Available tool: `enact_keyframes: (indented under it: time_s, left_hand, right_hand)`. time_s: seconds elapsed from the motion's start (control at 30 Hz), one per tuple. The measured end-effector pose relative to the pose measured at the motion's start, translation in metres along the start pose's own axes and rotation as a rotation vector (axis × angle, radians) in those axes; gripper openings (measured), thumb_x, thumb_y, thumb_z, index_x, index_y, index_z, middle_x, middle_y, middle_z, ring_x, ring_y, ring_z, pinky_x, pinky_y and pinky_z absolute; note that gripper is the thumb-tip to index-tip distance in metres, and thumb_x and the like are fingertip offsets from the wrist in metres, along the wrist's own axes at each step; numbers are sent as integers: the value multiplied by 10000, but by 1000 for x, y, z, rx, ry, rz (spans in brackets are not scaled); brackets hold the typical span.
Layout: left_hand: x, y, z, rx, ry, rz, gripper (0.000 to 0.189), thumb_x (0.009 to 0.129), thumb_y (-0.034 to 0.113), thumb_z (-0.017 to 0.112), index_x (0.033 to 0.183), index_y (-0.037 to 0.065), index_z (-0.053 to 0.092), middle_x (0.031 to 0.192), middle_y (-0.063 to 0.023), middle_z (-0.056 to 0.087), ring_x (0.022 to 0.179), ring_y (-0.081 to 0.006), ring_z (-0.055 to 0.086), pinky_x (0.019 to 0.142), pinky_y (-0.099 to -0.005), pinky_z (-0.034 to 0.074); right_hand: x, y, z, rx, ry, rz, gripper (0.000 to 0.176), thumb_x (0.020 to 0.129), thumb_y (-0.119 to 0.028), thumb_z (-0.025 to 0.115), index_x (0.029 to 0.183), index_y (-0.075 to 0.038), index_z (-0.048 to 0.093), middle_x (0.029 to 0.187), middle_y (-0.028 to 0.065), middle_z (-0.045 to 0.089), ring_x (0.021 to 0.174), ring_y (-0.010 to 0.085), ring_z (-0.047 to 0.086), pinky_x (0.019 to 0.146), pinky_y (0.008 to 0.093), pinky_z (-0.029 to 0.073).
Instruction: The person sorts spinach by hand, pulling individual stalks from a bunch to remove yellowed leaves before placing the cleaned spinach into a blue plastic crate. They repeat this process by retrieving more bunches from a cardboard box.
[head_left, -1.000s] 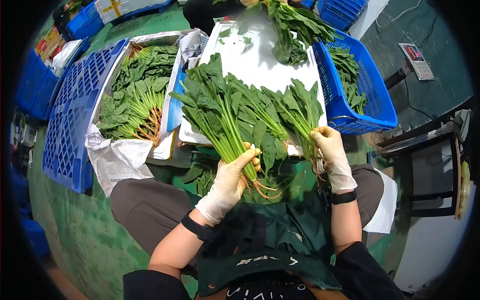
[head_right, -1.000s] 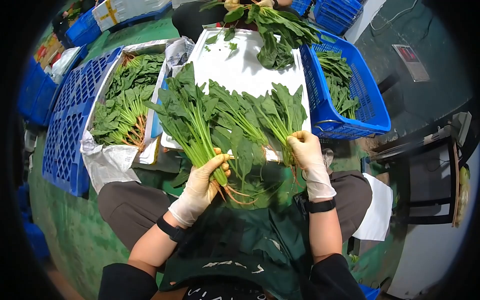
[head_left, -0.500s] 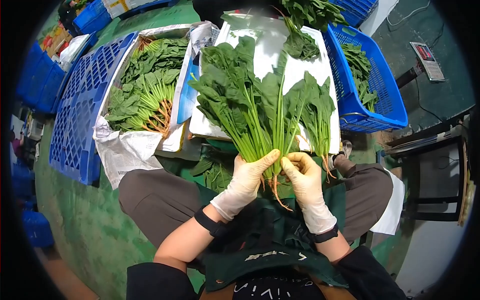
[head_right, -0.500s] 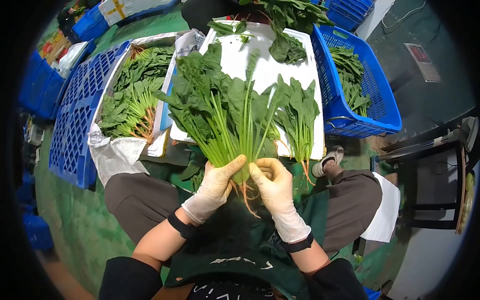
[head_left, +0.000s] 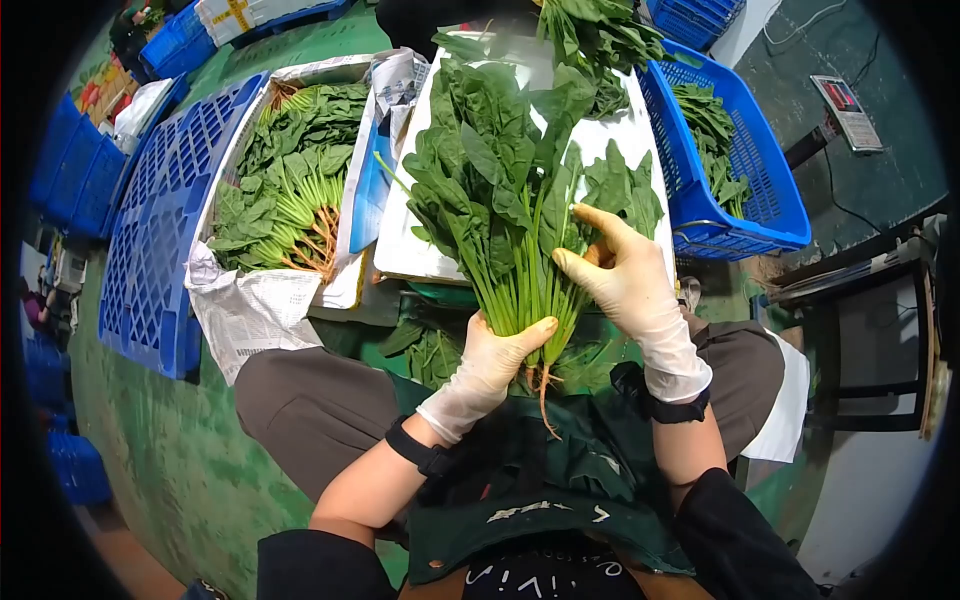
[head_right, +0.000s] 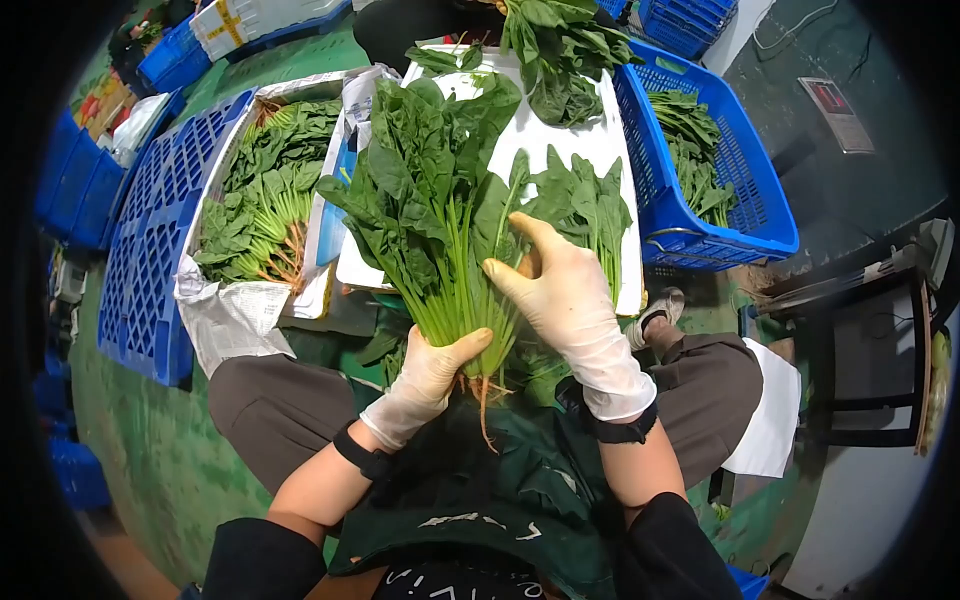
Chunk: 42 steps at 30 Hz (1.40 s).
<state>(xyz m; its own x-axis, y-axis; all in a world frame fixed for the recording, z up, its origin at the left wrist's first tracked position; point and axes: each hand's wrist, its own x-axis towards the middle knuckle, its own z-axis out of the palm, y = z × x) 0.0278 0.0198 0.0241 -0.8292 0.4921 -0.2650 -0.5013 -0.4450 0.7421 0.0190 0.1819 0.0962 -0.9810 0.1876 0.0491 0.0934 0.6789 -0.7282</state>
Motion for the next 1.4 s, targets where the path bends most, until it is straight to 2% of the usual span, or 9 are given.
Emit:
enact_keyframes:
  time_s: [0.1, 0.17, 0.5, 0.63, 0.7, 0.83, 0.97, 1.23, 1.4]
  left_hand:
    - [1, -1, -2, 13, 19, 1, 301, 775, 46, 700, 1049, 5, 582, 955, -42, 637, 807, -110, 600, 743, -251, 491]
    - [3, -2, -5, 84, 14, -27, 306, 772, 52, 704, 1049, 7, 582, 959, -44, 638, 808, -107, 600, 739, -245, 488]
    - [10, -8, -4, -47, 16, -25, 338, 742, -6, 700, 1057, 10, 577, 970, -50, 640, 854, -135, 604, 789, -278, 483]
    - [12, -16, -12, -31, -22, -70, 351, 746, -15, 695, 1073, 6, 568, 997, -59, 637, 881, -144, 604, 796, -282, 483]
    - [11, -17, -13, -25, -31, -84, 355, 747, -15, 694, 1077, 6, 566, 1001, -60, 637, 885, -146, 605, 795, -281, 483]
    - [18, -7, -13, -152, 28, -41, 331, 762, -23, 676, 1073, 8, 564, 997, -70, 636, 890, -161, 611, 809, -289, 489]
    - [18, -3, -13, -179, 26, -44, 309, 779, -17, 661, 1071, 9, 564, 990, -66, 637, 881, -157, 613, 803, -284, 493]
    - [15, -11, -9, -22, 52, 37, 304, 786, 32, 683, 1067, 23, 567, 985, -49, 634, 856, -136, 608, 759, -268, 492]
    - [13, -17, -9, -62, 85, 44, 300, 788, 85, 703, 1052, 36, 570, 969, -39, 632, 831, -128, 603, 727, -259, 491]
  right_hand:
    - [5, 13, 0, 20, -17, 106, 432, 746, -267, 722, 1088, -25, 616, 626, 53, 584, 575, 140, 557, 562, 289, 453]
    - [7, 21, 2, 264, -87, 158, 340, 793, -176, 711, 1057, 16, 617, 664, -16, 590, 579, 37, 500, 509, 200, 397]
    - [11, 29, 24, 519, 251, 168, 190, 783, -177, 713, 831, 4, 681, 687, -4, 624, 620, 68, 534, 576, 216, 432]
    - [23, 25, 10, 1006, 418, 336, 182, 822, -202, 684, 908, -45, 653, 626, -65, 500, 458, 11, 343, 386, 163, 224]
    - [21, 31, 1, 1057, 497, 209, 205, 840, -204, 663, 960, -38, 646, 661, -42, 540, 458, 19, 367, 387, 163, 238]
    - [-20, 61, 0, 159, 273, 102, 524, 761, -197, 729, 1193, 19, 524, 707, 42, 607, 595, 78, 531, 536, 226, 438]
    - [-62, 45, 27, 419, -176, 374, 471, 774, -375, 707, 1022, 19, 635, 796, 57, 635, 705, 101, 569, 666, 253, 473]
    - [-60, 34, 54, 851, 101, 348, 319, 782, -72, 709, 1051, 64, 604, 831, 96, 666, 683, 102, 607, 607, 221, 497]
    - [-62, 36, 58, 825, 89, 395, 283, 774, -58, 715, 1009, 63, 614, 825, 104, 667, 677, 108, 616, 596, 221, 501]
